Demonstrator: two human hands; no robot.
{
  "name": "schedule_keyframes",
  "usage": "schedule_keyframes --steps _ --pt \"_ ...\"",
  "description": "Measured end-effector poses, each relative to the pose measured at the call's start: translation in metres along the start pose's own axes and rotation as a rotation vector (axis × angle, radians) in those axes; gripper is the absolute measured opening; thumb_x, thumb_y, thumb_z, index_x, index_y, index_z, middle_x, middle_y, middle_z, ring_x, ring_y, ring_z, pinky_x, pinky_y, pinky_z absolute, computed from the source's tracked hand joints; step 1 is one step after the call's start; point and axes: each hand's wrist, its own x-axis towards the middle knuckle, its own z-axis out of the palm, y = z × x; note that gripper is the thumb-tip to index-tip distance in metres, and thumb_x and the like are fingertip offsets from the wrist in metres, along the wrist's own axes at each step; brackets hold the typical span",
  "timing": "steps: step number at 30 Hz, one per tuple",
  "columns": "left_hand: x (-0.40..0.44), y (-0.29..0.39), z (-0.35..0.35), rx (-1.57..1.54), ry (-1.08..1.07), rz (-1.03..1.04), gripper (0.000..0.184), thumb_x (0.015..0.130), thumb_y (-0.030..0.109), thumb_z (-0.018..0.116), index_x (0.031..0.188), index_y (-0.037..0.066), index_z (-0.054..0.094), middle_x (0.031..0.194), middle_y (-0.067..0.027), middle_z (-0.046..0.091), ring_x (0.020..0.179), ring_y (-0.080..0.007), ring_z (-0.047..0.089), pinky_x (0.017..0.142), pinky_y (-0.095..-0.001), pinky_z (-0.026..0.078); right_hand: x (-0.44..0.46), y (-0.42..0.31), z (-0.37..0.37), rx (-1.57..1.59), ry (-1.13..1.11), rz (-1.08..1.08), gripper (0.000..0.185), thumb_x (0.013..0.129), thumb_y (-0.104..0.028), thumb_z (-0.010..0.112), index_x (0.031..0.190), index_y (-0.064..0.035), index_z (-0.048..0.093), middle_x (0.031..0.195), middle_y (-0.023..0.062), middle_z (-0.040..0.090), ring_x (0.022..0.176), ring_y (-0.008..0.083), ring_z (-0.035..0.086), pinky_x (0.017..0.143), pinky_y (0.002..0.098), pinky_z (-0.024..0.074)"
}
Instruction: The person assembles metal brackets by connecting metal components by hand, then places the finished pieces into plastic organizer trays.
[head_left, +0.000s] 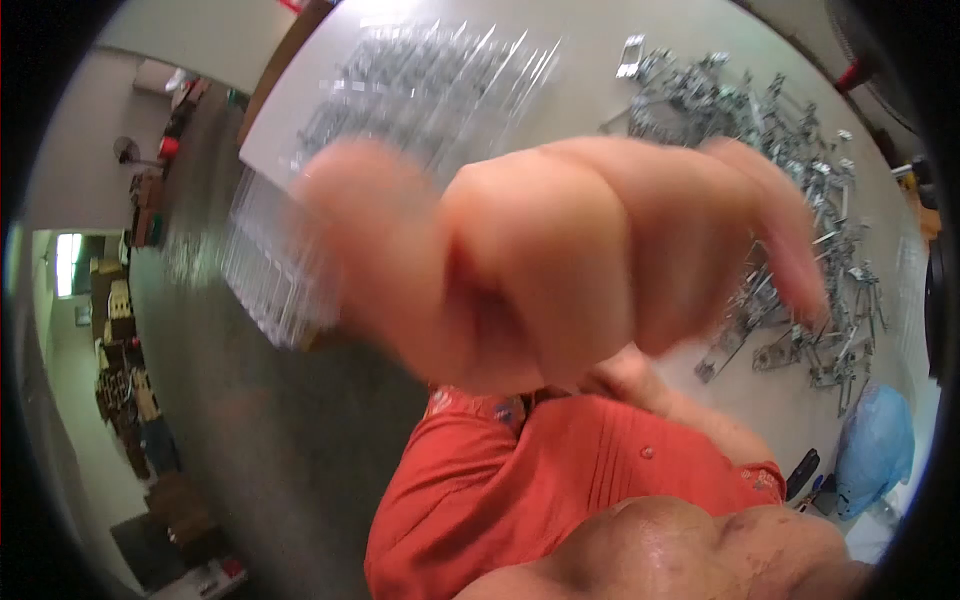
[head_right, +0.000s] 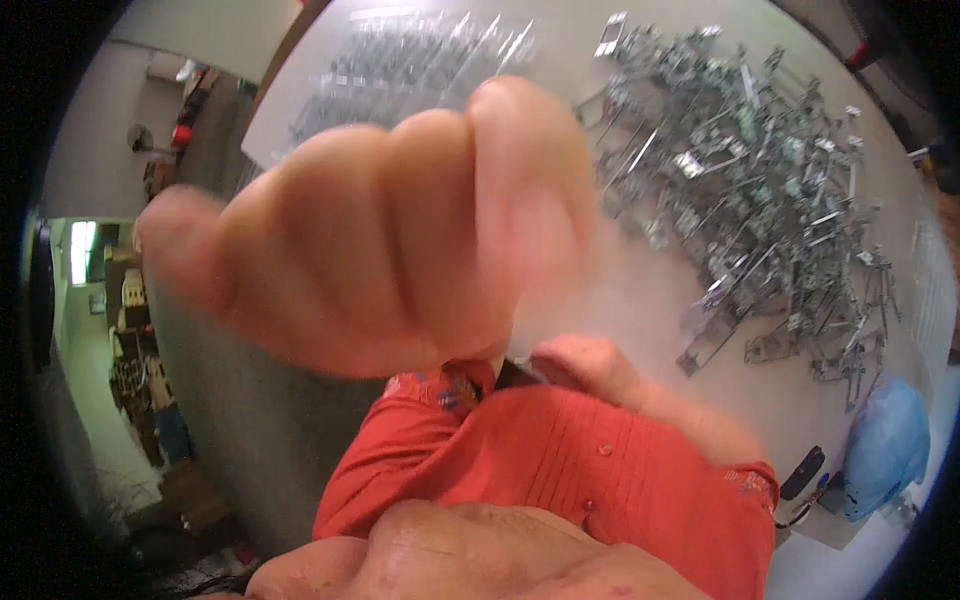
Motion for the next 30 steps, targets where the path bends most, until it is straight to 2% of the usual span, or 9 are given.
schedule_keyframes --steps 4,6,9,12,15,16,25,29,30 --pt "0.010 0.001 -0.022 0.097 0.161 -0.089 0.061 0.115 0.034 0.025 0.064 0.009 0.047 0.066 -0.0046 0.045 0.064 -0.0224 0.046 0.113 -0.0526 0.040 0.003 -0.011 -0.003 0.033 -0.007 0.029 0.022 0.088 -0.003 0.074 0.109 -0.0053 0.067 0.092 0.0130 0.070 0.082 0.0327 0.070 0.070 0.0412 0.0572" --pt "0.011 -0.007 -0.025 0.070 0.296 -0.072 0.065 0.116 0.040 0.017 0.067 0.009 0.048 0.066 -0.0058 0.047 0.067 -0.0252 0.052 0.107 -0.0520 0.048 0.004 -0.012 -0.003 -0.005 -0.009 0.023 0.019 0.089 -0.004 0.074 0.107 -0.0050 0.066 0.092 0.0130 0.070 0.082 0.0327 0.070 0.070 0.0414 0.0572" --pt "0.011 -0.008 -0.022 0.104 0.345 -0.107 0.057 0.114 0.033 0.032 0.066 0.007 0.048 0.068 -0.0064 0.045 0.070 -0.0221 0.044 0.117 -0.0509 0.036 0.001 -0.008 0.000 -0.059 -0.030 0.035 0.017 0.091 -0.004 0.074 0.106 -0.0051 0.066 0.093 0.0131 0.070 0.083 0.0330 0.070 0.069 0.0411 0.0571" --pt "0.012 -0.010 -0.015 0.234 0.439 -0.088 0.054 0.113 0.034 0.033 0.067 0.009 0.045 0.068 -0.0046 0.041 0.068 -0.0202 0.040 0.099 -0.0464 0.044 -0.001 -0.007 0.003 -0.049 0.022 0.007 0.016 0.091 -0.006 0.074 0.104 -0.0054 0.066 0.091 0.0142 0.069 0.081 0.0338 0.069 0.068 0.0419 0.0563" --pt "0.012 -0.004 -0.026 0.219 0.264 -0.110 0.052 0.112 0.035 0.036 0.066 0.012 0.040 0.069 -0.0031 0.037 0.067 -0.0181 0.035 0.077 -0.0409 0.040 -0.002 -0.004 0.002 -0.007 0.004 0.006 0.015 0.091 -0.008 0.074 0.103 -0.0052 0.065 0.088 0.0151 0.067 0.079 0.0349 0.068 0.066 0.0425 0.0555" --pt "0.012 -0.004 -0.022 0.266 0.307 -0.113 0.052 0.112 0.037 0.037 0.065 0.013 0.035 0.068 -0.0019 0.033 0.064 -0.0165 0.030 0.062 -0.0366 0.030 -0.002 -0.006 0.003 0.001 0.025 0.011 0.012 0.092 -0.011 0.072 0.100 -0.0067 0.064 0.084 0.0138 0.064 0.076 0.0342 0.066 0.064 0.0429 0.0550" --pt "0.016 -0.009 -0.024 0.706 0.099 -0.135 0.059 0.111 0.044 0.034 0.065 0.009 0.044 0.063 -0.0040 0.035 0.051 -0.0149 0.028 0.047 -0.0324 0.024 -0.006 0.000 0.005 -0.086 0.042 -0.061 0.013 0.091 -0.015 0.071 0.096 -0.0091 0.060 0.083 0.0109 0.061 0.077 0.0332 0.066 0.065 0.0442 0.0559" --pt "0.013 -0.030 -0.016 1.011 0.162 -0.101 0.058 0.109 0.040 0.032 0.069 0.004 0.053 0.061 -0.0080 0.043 0.050 -0.0157 0.032 0.047 -0.0307 0.026 -0.010 0.001 0.007 -0.083 0.070 -0.099 0.013 0.092 -0.013 0.070 0.098 -0.0078 0.059 0.084 0.0118 0.061 0.079 0.0346 0.066 0.067 0.0459 0.0560" --pt "0.014 -0.031 -0.027 0.972 0.015 -0.117 0.046 0.107 0.027 0.044 0.077 -0.001 0.062 0.066 -0.0100 0.054 0.051 -0.0146 0.041 0.047 -0.0276 0.031 -0.011 0.001 0.007 -0.057 0.059 -0.085 0.014 0.092 -0.014 0.068 0.097 -0.0073 0.058 0.086 0.0121 0.061 0.080 0.0351 0.066 0.067 0.0463 0.0557"
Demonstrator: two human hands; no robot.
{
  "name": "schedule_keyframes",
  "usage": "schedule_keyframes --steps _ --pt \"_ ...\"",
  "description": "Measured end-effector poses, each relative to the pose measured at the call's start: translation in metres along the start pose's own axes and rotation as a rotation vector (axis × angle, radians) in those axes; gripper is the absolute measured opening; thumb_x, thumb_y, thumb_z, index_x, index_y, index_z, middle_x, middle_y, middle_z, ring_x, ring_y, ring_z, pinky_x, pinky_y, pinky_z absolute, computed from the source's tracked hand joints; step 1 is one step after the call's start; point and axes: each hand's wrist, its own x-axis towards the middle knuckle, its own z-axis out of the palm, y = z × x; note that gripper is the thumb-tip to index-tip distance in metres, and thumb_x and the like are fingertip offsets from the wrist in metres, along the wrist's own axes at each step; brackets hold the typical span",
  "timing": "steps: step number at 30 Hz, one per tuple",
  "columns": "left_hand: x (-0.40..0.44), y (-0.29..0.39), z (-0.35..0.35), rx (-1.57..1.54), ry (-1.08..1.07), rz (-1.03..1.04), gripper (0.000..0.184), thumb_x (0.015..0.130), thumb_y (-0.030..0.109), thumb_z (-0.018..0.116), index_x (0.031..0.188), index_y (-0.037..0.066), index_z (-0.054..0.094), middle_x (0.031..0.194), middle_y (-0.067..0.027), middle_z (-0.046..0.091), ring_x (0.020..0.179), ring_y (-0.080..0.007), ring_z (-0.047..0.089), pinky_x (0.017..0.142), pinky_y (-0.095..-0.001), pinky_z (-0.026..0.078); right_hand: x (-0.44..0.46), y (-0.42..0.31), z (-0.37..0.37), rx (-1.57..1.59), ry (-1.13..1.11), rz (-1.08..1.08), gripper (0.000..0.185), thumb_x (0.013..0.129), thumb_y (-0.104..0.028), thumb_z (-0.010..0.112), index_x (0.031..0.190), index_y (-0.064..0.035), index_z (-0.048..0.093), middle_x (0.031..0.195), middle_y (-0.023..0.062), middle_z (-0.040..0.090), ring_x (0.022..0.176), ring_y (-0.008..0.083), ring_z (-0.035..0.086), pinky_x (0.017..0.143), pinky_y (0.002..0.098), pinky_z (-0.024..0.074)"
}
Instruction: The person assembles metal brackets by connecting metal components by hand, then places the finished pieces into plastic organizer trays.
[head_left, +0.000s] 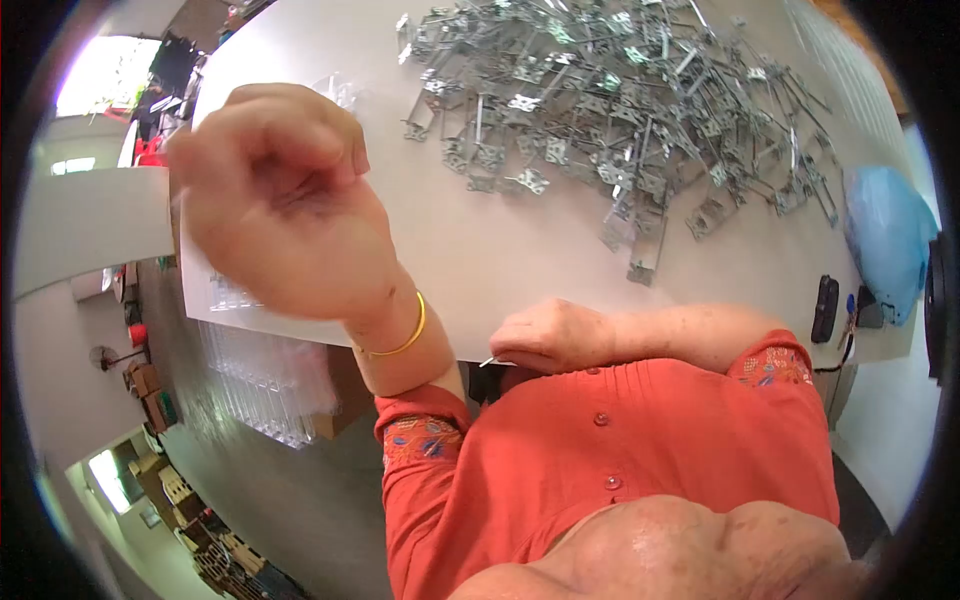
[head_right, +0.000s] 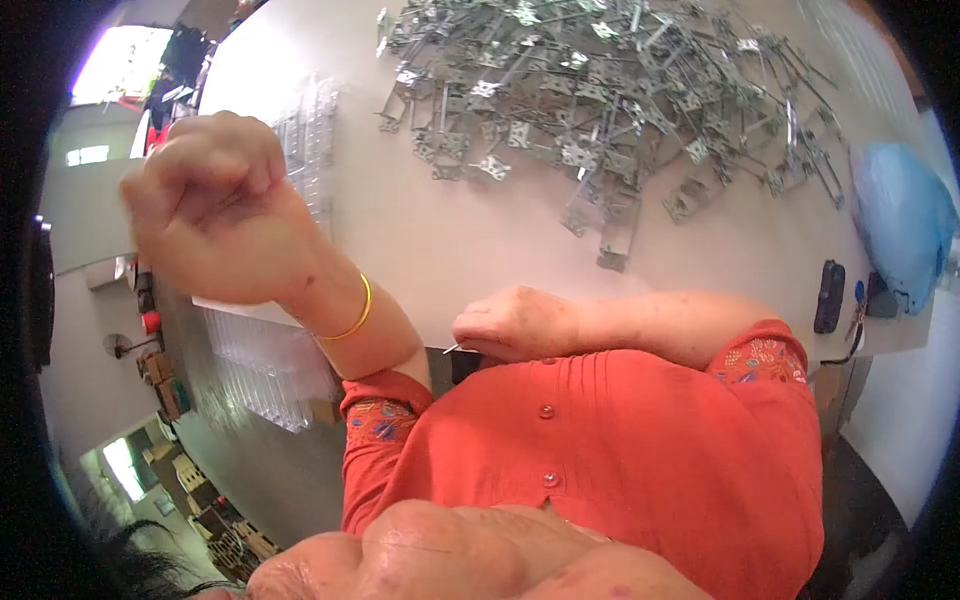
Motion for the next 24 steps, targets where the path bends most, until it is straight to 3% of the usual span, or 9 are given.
schedule_keyframes --steps 3,5,11,12,16,21,24 --pt "-0.026 -0.013 0.024 0.355 0.102 -0.146 0.029 0.108 0.017 0.062 0.085 -0.001 0.065 0.067 -0.0031 0.057 0.055 -0.0072 0.045 0.051 -0.0203 0.036 -0.003 0.000 0.002 -0.072 -0.006 -0.011 0.009 0.097 -0.015 0.066 0.101 -0.0079 0.062 0.089 0.0114 0.064 0.079 0.0333 0.067 0.067 0.0443 0.0557" --pt "-0.042 -0.018 0.035 0.474 0.024 -0.323 0.008 0.097 0.004 0.075 0.093 0.000 0.070 0.073 0.0006 0.061 0.061 -0.0054 0.050 0.056 -0.0210 0.040 -0.004 -0.002 0.003 -0.063 0.005 -0.012 0.014 0.094 -0.018 0.066 0.096 -0.0071 0.058 0.087 0.0121 0.063 0.079 0.0356 0.066 0.066 0.0459 0.0556" --pt "-0.092 -0.040 0.054 0.645 -0.413 -0.326 0.012 0.093 0.009 0.078 0.090 0.002 0.068 0.081 -0.0058 0.064 0.067 -0.0140 0.058 0.058 -0.0280 0.047 -0.008 -0.005 -0.001 -0.073 -0.134 0.008 0.015 0.091 -0.021 0.066 0.092 -0.0067 0.059 0.089 0.0134 0.065 0.083 0.0361 0.069 0.067 0.0461 0.0576" --pt "-0.096 -0.036 0.062 0.664 -0.472 -0.422 0.012 0.091 0.008 0.077 0.089 0.003 0.068 0.085 -0.0096 0.066 0.071 -0.0217 0.063 0.061 -0.0336 0.051 -0.008 -0.005 -0.001 -0.074 -0.159 0.014 0.015 0.091 -0.021 0.066 0.092 -0.0067 0.060 0.090 0.0136 0.066 0.084 0.0360 0.070 0.068 0.0459 0.0581" --pt "-0.112 -0.044 0.075 0.651 -0.584 -0.407 0.012 0.090 0.010 0.077 0.091 0.002 0.067 0.087 -0.0120 0.066 0.078 -0.0310 0.067 0.071 -0.0415 0.053 -0.008 -0.005 -0.001 -0.192 -0.198 -0.025 0.016 0.090 -0.023 0.066 0.092 -0.0068 0.062 0.093 0.0123 0.069 0.088 0.0346 0.072 0.071 0.0453 0.0603" --pt "-0.115 -0.062 0.083 0.728 -0.616 -0.328 0.013 0.091 0.011 0.075 0.093 0.003 0.066 0.088 -0.0128 0.063 0.080 -0.0337 0.064 0.072 -0.0431 0.052 -0.009 -0.003 0.003 -0.255 -0.107 -0.115 0.013 0.095 -0.022 0.059 0.093 -0.0092 0.057 0.087 0.0087 0.063 0.082 0.0319 0.069 0.068 0.0420 0.0586" --pt "-0.119 -0.072 0.088 0.776 -0.646 -0.251 0.015 0.091 0.013 0.075 0.095 0.003 0.065 0.090 -0.0138 0.062 0.083 -0.0355 0.063 0.074 -0.0444 0.052 -0.007 -0.007 -0.001 -0.278 -0.213 -0.044 0.021 0.092 -0.027 0.065 0.098 -0.0068 0.063 0.092 0.0121 0.069 0.088 0.0351 0.073 0.073 0.0463 0.0611"
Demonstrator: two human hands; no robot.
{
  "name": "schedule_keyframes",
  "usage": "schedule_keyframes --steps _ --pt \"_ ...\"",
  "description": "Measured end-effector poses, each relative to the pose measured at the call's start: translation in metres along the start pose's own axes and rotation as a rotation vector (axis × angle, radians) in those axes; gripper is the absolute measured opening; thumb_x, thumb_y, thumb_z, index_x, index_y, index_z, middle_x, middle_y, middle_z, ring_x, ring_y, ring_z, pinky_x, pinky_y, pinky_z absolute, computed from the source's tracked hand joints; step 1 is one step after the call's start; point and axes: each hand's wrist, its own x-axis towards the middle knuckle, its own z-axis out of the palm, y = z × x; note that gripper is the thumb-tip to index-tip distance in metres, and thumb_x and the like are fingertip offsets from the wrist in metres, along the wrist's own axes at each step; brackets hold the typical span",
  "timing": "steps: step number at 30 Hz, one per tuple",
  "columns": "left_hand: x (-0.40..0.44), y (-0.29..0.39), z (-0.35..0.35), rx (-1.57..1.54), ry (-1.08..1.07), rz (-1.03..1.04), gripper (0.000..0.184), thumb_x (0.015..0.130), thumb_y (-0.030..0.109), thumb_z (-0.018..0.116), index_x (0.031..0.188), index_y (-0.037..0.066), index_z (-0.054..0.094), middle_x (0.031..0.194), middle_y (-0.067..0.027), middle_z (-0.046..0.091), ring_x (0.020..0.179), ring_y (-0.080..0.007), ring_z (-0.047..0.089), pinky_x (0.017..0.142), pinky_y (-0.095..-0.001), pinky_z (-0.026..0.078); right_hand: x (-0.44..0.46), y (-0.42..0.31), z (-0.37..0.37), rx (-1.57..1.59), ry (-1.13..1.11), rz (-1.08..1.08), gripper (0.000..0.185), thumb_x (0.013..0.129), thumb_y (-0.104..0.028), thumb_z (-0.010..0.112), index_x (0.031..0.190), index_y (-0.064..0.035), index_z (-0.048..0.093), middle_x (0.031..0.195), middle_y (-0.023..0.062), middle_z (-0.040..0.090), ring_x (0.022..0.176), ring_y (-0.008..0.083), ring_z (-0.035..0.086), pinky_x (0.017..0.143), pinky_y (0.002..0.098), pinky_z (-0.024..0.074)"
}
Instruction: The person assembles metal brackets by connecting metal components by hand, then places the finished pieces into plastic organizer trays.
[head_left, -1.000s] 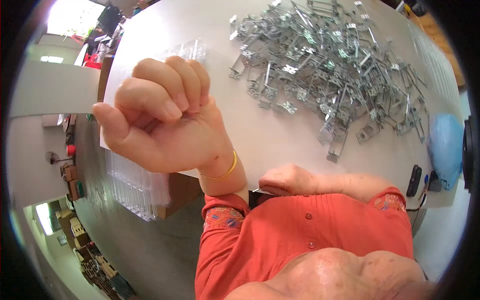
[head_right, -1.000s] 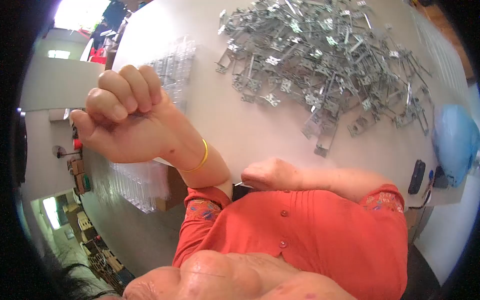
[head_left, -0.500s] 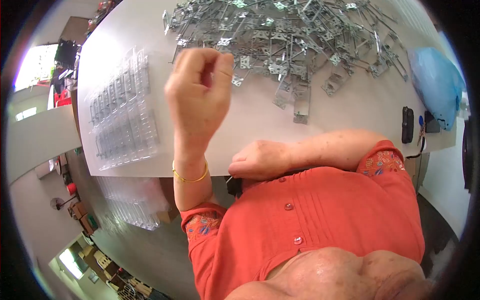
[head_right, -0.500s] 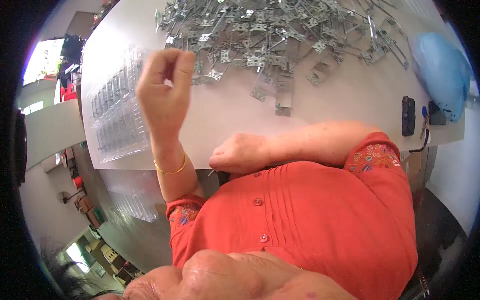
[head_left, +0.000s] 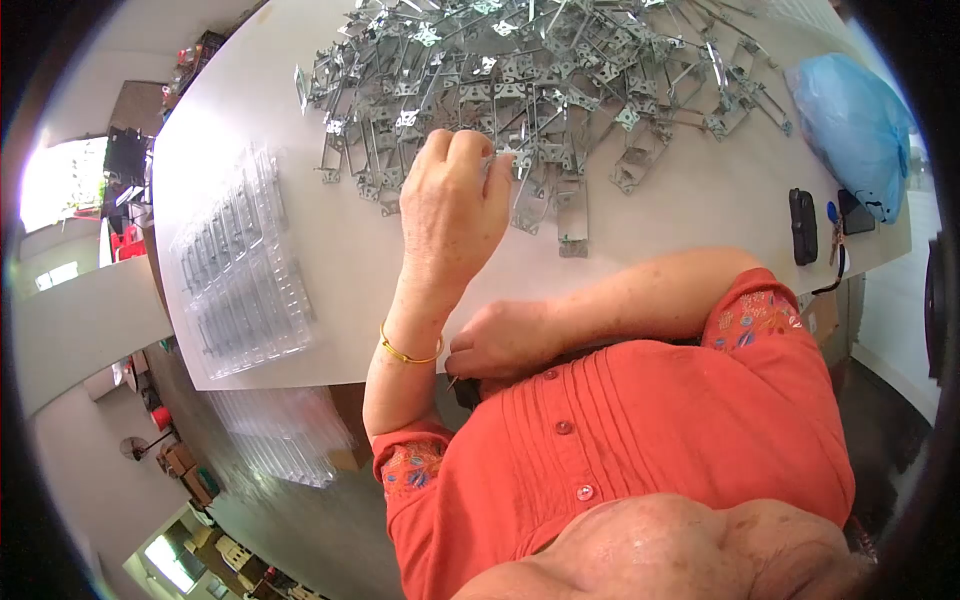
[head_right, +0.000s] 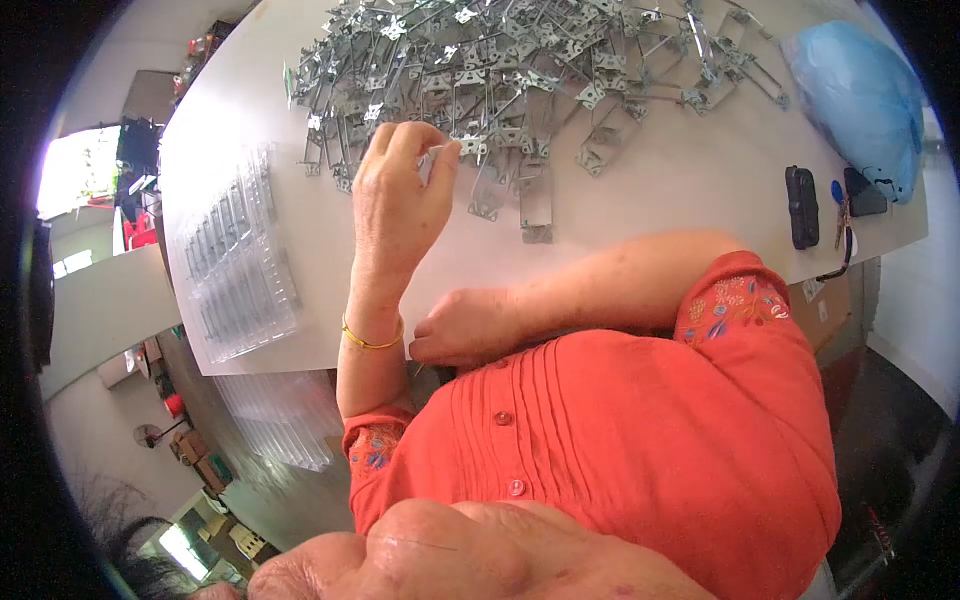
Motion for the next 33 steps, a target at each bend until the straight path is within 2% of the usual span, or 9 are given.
schedule_keyframes --steps 2,9,12,15,21,24,27,30,33 --pt "0.003 0.005 0.003 0.000 -0.041 -0.016 0.018 0.091 0.016 0.075 0.098 0.003 0.065 0.092 -0.0150 0.062 0.085 -0.0368 0.063 0.076 -0.0455 0.052 -0.001 0.002 0.003 0.036 0.003 0.005 0.022 0.092 -0.027 0.065 0.100 -0.0065 0.062 0.092 0.0122 0.069 0.087 0.0362 0.073 0.073 0.0469 0.0609" --pt "0.026 -0.014 0.003 0.077 0.072 -0.024 0.012 0.093 0.014 0.072 0.096 0.004 0.067 0.094 -0.0144 0.065 0.087 -0.0360 0.065 0.077 -0.0461 0.052 0.001 0.001 0.003 0.095 0.001 0.033 0.019 0.094 -0.023 0.062 0.102 -0.0057 0.061 0.091 0.0137 0.069 0.085 0.0386 0.072 0.074 0.0507 0.0593" --pt "0.038 -0.027 0.002 0.155 0.108 -0.083 0.010 0.095 0.014 0.069 0.094 0.004 0.068 0.094 -0.0143 0.067 0.089 -0.0358 0.066 0.078 -0.0462 0.052 0.002 0.004 0.011 0.116 0.014 0.031 0.034 0.085 -0.033 0.073 0.099 -0.0058 0.058 0.092 0.0143 0.065 0.085 0.0399 0.069 0.070 0.0504 0.0571" --pt "0.044 -0.044 0.005 0.198 0.137 -0.133 0.010 0.096 0.013 0.068 0.093 0.004 0.069 0.094 -0.0142 0.067 0.089 -0.0358 0.066 0.079 -0.0461 0.053 0.000 0.005 0.012 0.130 0.040 0.022 0.034 0.085 -0.032 0.074 0.099 -0.0058 0.057 0.093 0.0147 0.065 0.086 0.0402 0.069 0.070 0.0505 0.0567" --pt "0.048 -0.068 -0.007 0.241 0.172 -0.263 0.012 0.097 0.014 0.067 0.094 0.003 0.071 0.096 -0.0142 0.068 0.087 -0.0344 0.066 0.079 -0.0453 0.053 0.002 0.009 0.017 0.173 0.059 0.012 0.031 0.087 -0.031 0.072 0.099 -0.0061 0.056 0.094 0.0142 0.065 0.086 0.0395 0.069 0.069 0.0502 0.0568" --pt "0.046 -0.072 -0.011 0.217 0.131 -0.303 0.015 0.097 0.017 0.069 0.094 0.003 0.072 0.096 -0.0148 0.068 0.087 -0.0345 0.066 0.080 -0.0455 0.052 -0.001 0.006 0.010 0.190 0.086 0.009 0.016 0.097 -0.020 0.056 0.102 -0.0055 0.059 0.090 0.0177 0.069 0.086 0.0424 0.070 0.072 0.0517 0.0570" --pt "0.045 -0.068 -0.008 0.187 0.095 -0.329 0.018 0.096 0.021 0.071 0.095 0.003 0.073 0.097 -0.0153 0.068 0.088 -0.0347 0.066 0.080 -0.0457 0.052 -0.001 0.009 0.015 0.172 0.087 0.004 0.031 0.087 -0.031 0.071 0.100 -0.0065 0.055 0.093 0.0146 0.064 0.084 0.0392 0.069 0.068 0.0505 0.0568" --pt "0.047 -0.070 0.000 0.195 0.094 -0.294 0.020 0.096 0.023 0.072 0.096 0.003 0.073 0.096 -0.0153 0.067 0.089 -0.0353 0.066 0.081 -0.0459 0.052 0.000 0.009 0.014 0.157 0.079 0.003 0.031 0.088 -0.030 0.071 0.100 -0.0069 0.055 0.091 0.0148 0.064 0.081 0.0399 0.068 0.066 0.0511 0.0562" --pt "0.049 -0.074 0.008 0.224 0.091 -0.246 0.019 0.095 0.023 0.072 0.095 0.003 0.073 0.095 -0.0151 0.066 0.092 -0.0361 0.065 0.082 -0.0461 0.052 -0.001 0.005 0.005 0.146 0.071 0.004 0.016 0.094 -0.021 0.060 0.099 -0.0058 0.059 0.088 0.0160 0.068 0.080 0.0411 0.070 0.066 0.0527 0.0559"
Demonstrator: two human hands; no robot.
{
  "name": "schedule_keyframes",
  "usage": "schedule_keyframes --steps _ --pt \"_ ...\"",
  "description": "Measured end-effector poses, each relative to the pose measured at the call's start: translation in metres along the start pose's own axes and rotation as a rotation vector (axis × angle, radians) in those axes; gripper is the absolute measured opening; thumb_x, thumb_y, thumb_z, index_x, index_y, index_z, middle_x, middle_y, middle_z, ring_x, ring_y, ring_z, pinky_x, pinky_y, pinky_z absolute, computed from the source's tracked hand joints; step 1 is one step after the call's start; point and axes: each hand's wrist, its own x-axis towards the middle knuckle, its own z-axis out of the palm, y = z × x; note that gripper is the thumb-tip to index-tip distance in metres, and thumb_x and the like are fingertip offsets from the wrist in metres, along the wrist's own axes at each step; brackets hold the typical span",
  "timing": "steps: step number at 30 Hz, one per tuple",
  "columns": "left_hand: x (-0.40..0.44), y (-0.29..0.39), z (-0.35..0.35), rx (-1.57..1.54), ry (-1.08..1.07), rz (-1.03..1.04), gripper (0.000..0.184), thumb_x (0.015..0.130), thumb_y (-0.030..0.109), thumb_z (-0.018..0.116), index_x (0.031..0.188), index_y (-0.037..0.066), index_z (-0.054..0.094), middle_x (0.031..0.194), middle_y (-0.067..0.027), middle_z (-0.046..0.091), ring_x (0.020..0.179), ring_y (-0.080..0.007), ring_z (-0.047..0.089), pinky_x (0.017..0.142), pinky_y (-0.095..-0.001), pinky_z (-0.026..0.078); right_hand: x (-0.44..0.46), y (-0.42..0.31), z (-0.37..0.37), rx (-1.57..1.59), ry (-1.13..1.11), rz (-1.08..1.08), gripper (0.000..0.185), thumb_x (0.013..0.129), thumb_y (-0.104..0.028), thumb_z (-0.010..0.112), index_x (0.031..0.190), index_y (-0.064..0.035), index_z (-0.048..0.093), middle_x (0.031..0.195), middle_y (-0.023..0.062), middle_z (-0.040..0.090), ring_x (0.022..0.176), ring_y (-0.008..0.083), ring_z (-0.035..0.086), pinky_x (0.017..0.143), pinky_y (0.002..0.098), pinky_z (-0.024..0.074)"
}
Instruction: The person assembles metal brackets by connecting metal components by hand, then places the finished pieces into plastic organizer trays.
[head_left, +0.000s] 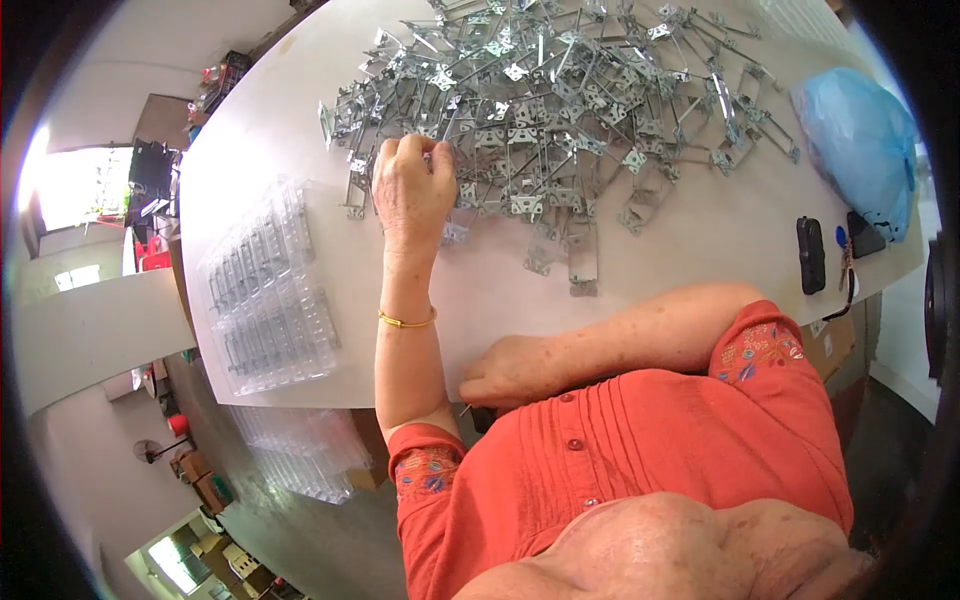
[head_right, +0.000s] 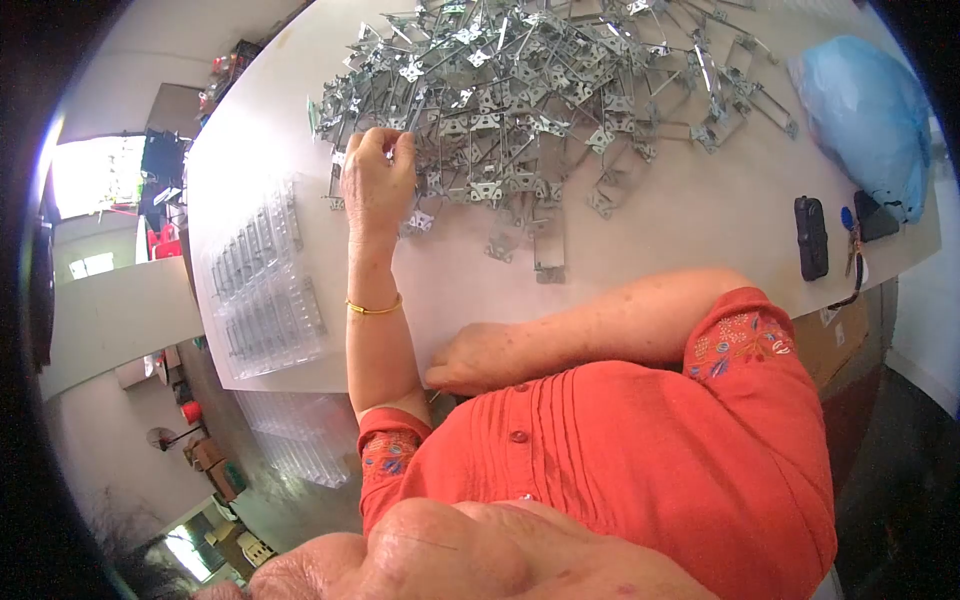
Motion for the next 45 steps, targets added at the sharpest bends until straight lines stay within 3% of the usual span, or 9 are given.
schedule_keyframes --steps 3,14,17,23,29,35,38,44,45 --pt "0.003 -0.001 0.006 0.017 0.004 0.035 0.017 0.093 0.020 0.073 0.092 0.003 0.072 0.095 -0.0148 0.066 0.093 -0.0365 0.064 0.084 -0.0462 0.052 -0.001 0.008 0.011 -0.047 0.058 -0.031 0.025 0.091 -0.027 0.068 0.097 -0.0075 0.055 0.087 0.0143 0.063 0.073 0.0398 0.067 0.061 0.0520 0.0539" --pt "-0.004 0.008 -0.010 -0.122 0.054 0.054 0.009 0.091 0.010 0.072 0.088 0.001 0.070 0.097 -0.0142 0.068 0.091 -0.0330 0.064 0.083 -0.0439 0.051 -0.002 0.008 0.014 0.022 0.066 -0.015 0.017 0.095 -0.023 0.061 0.105 -0.0090 0.058 0.087 0.0152 0.067 0.077 0.0402 0.070 0.064 0.0513 0.0566" --pt "-0.007 0.010 -0.025 -0.262 -0.034 -0.058 0.013 0.094 0.012 0.073 0.095 -0.001 0.073 0.094 -0.0086 0.070 0.085 -0.0183 0.064 0.076 -0.0329 0.050 -0.001 0.006 0.009 0.049 0.032 0.001 0.019 0.095 -0.025 0.063 0.102 -0.0085 0.056 0.091 0.0145 0.066 0.081 0.0394 0.068 0.066 0.0504 0.0558" --pt "-0.011 -0.012 -0.034 -0.794 -0.246 -0.337 0.009 0.099 0.009 0.072 0.100 0.001 0.075 0.093 -0.0014 0.071 0.085 -0.0063 0.060 0.078 -0.0242 0.049 0.000 0.004 0.004 0.118 0.034 0.012 0.021 0.095 -0.025 0.064 0.104 -0.0078 0.056 0.093 0.0138 0.065 0.084 0.0389 0.068 0.068 0.0499 0.0553" --pt "-0.010 -0.033 -0.033 -0.966 -0.158 -0.395 0.006 0.101 0.008 0.069 0.099 0.003 0.071 0.106 -0.0100 0.076 0.095 -0.0140 0.069 0.086 -0.0279 0.054 0.002 0.000 -0.001 0.095 -0.005 0.043 0.019 0.098 -0.024 0.059 0.103 -0.0064 0.059 0.094 0.0150 0.067 0.085 0.0402 0.069 0.071 0.0502 0.0562" --pt "-0.016 -0.043 -0.046 -1.592 -0.297 -0.420 0.007 0.104 0.008 0.064 0.101 0.002 0.066 0.123 -0.0223 0.071 0.103 -0.0274 0.073 0.089 -0.0393 0.059 0.002 -0.001 -0.005 0.104 -0.015 0.052 0.018 0.098 -0.023 0.059 0.098 -0.0058 0.059 0.092 0.0155 0.067 0.085 0.0403 0.069 0.071 0.0501 0.0564" --pt "-0.028 -0.056 -0.044 -1.721 -0.332 -0.391 0.010 0.107 0.010 0.059 0.105 0.003 0.065 0.132 -0.0282 0.065 0.109 -0.0330 0.070 0.092 -0.0432 0.060 0.002 0.000 -0.003 0.106 -0.009 0.043 0.017 0.097 -0.023 0.060 0.096 -0.0055 0.059 0.090 0.0154 0.066 0.083 0.0403 0.069 0.070 0.0502 0.0563" --pt "-0.047 -0.062 -0.049 -1.904 -0.300 -0.370 0.027 0.100 0.013 0.069 0.122 -0.001 0.062 0.125 -0.0226 0.067 0.103 -0.0281 0.071 0.089 -0.0430 0.060 0.003 -0.003 -0.008 0.108 0.032 0.019 0.015 0.096 -0.020 0.062 0.094 -0.0063 0.057 0.088 0.0153 0.065 0.080 0.0404 0.067 0.067 0.0501 0.0557" --pt "-0.050 -0.060 -0.050 -1.906 -0.294 -0.382 0.040 0.097 0.012 0.073 0.132 -0.002 0.060 0.119 -0.0172 0.066 0.101 -0.0264 0.070 0.087 -0.0418 0.061 0.004 -0.004 -0.010 0.118 0.038 0.024 0.015 0.096 -0.020 0.062 0.093 -0.0064 0.056 0.088 0.0154 0.065 0.079 0.0405 0.067 0.067 0.0501 0.0556"
